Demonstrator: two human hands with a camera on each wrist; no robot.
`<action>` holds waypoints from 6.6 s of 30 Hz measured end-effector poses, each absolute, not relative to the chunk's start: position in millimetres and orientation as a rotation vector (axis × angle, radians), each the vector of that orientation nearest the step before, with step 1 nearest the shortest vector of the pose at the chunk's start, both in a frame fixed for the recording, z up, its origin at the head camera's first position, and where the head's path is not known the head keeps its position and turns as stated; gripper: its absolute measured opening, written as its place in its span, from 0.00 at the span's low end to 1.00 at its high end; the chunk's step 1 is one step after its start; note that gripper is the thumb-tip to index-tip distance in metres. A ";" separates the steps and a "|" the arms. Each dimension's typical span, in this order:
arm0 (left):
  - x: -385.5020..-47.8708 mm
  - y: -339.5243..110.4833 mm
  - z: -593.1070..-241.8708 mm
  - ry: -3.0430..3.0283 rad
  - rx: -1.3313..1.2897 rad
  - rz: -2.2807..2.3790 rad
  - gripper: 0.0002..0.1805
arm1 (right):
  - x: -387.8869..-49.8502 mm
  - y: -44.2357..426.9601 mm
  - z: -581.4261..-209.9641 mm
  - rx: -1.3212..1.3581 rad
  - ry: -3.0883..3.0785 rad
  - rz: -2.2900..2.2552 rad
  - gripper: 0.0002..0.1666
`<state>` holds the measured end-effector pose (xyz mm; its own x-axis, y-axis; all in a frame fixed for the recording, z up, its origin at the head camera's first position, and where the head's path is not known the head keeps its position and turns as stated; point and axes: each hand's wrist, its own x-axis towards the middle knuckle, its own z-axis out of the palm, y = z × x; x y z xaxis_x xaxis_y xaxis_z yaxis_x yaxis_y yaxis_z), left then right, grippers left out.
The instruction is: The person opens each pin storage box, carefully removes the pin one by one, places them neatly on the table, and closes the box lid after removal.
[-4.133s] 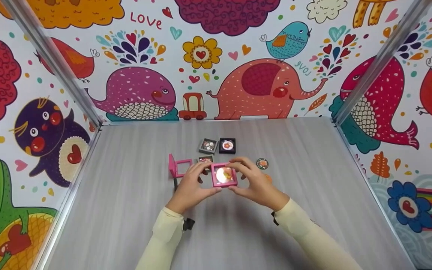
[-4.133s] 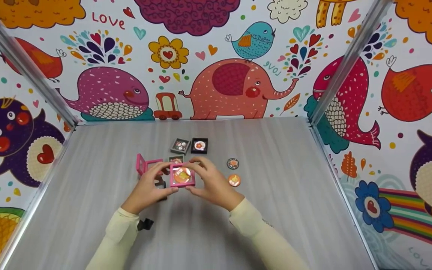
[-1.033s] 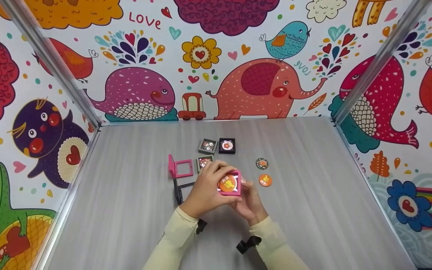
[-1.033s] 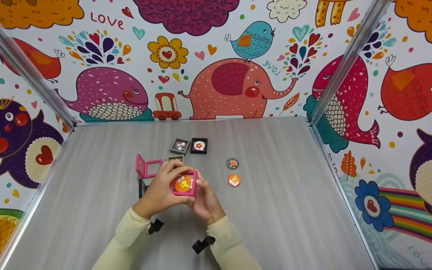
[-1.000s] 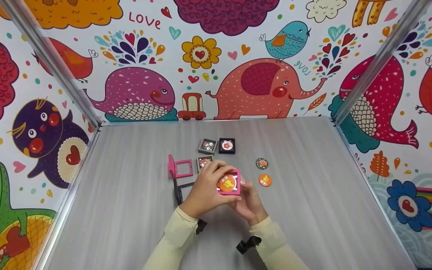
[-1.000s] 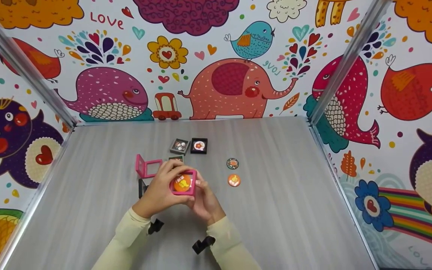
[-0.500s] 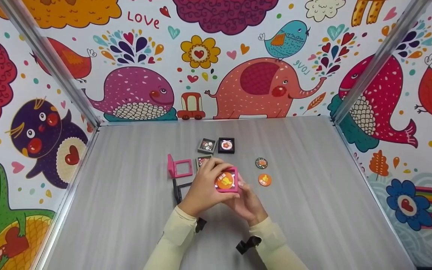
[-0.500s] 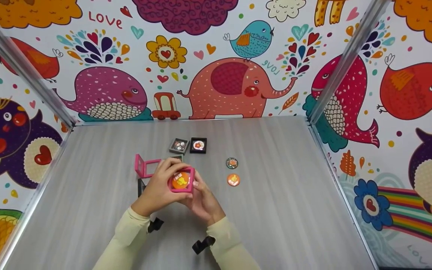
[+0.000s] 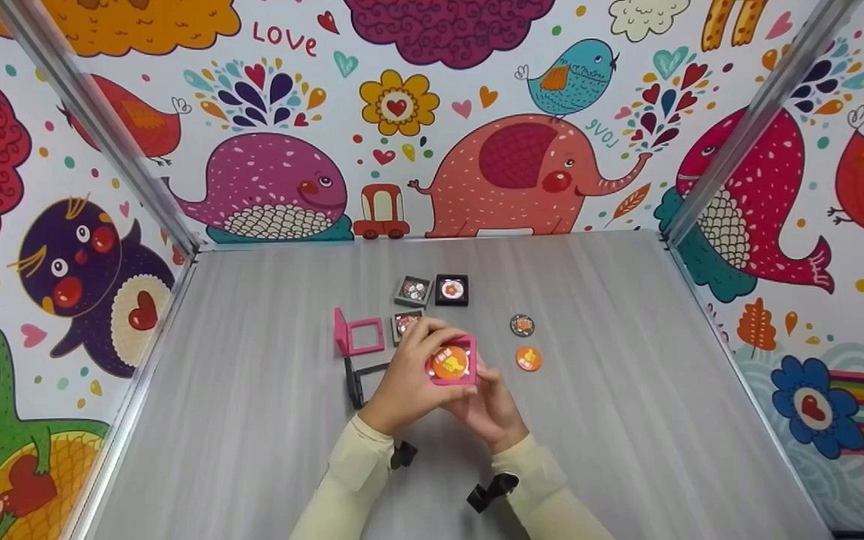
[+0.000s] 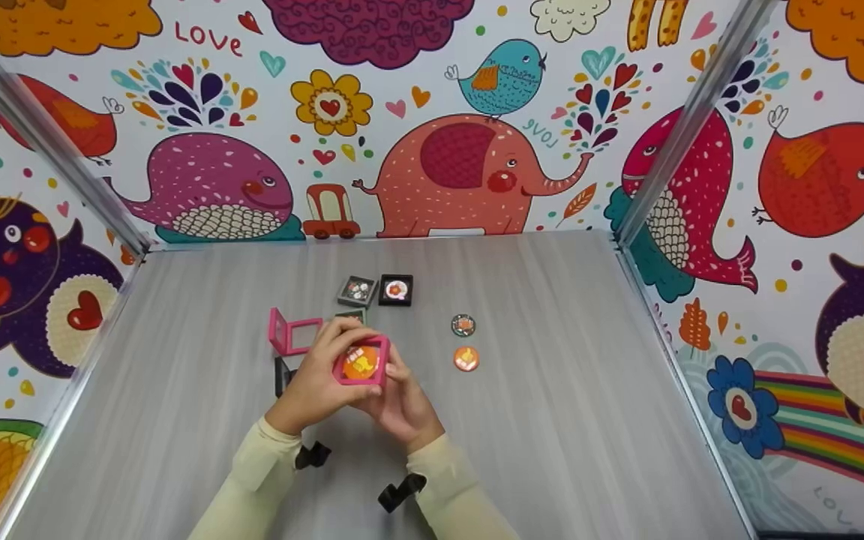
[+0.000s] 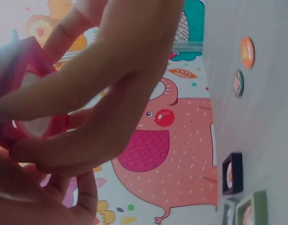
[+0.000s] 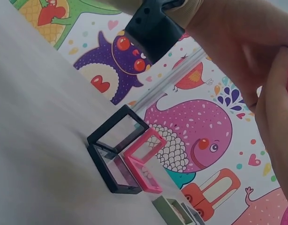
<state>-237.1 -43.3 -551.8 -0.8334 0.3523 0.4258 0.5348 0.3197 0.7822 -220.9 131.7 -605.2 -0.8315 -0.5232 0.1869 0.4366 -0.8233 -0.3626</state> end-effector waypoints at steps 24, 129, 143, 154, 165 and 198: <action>-238.6 -61.5 -549.0 -2.216 -0.752 -1.906 0.42 | -221.4 137.6 -601.4 -0.174 0.168 -2.563 0.51; -298.6 -229.1 -564.4 -2.397 -0.058 -1.578 0.31 | -364.1 208.0 -635.9 -0.411 2.913 -0.941 0.26; -329.1 -64.1 -538.8 -3.049 -0.558 -0.742 0.34 | -372.5 192.6 -649.5 -0.510 3.017 -0.741 0.22; -374.7 -41.6 -631.2 -3.262 -0.367 -0.305 0.50 | -380.5 168.4 -646.9 -0.497 2.962 -0.620 0.28; -377.5 -46.6 -624.5 -3.217 -0.430 -0.329 0.46 | -387.2 166.9 -635.3 -0.565 2.950 -0.629 0.26; -350.6 -30.2 -574.5 -2.805 -0.879 -0.909 0.42 | -325.1 136.5 -631.1 0.260 0.527 -2.688 0.17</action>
<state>-350.6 -30.2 -574.5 -0.8349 0.5011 0.2277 0.5395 0.6627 0.5194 -325.1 136.5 -631.1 -0.9077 -0.3367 -0.2504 0.4063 -0.8542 -0.3245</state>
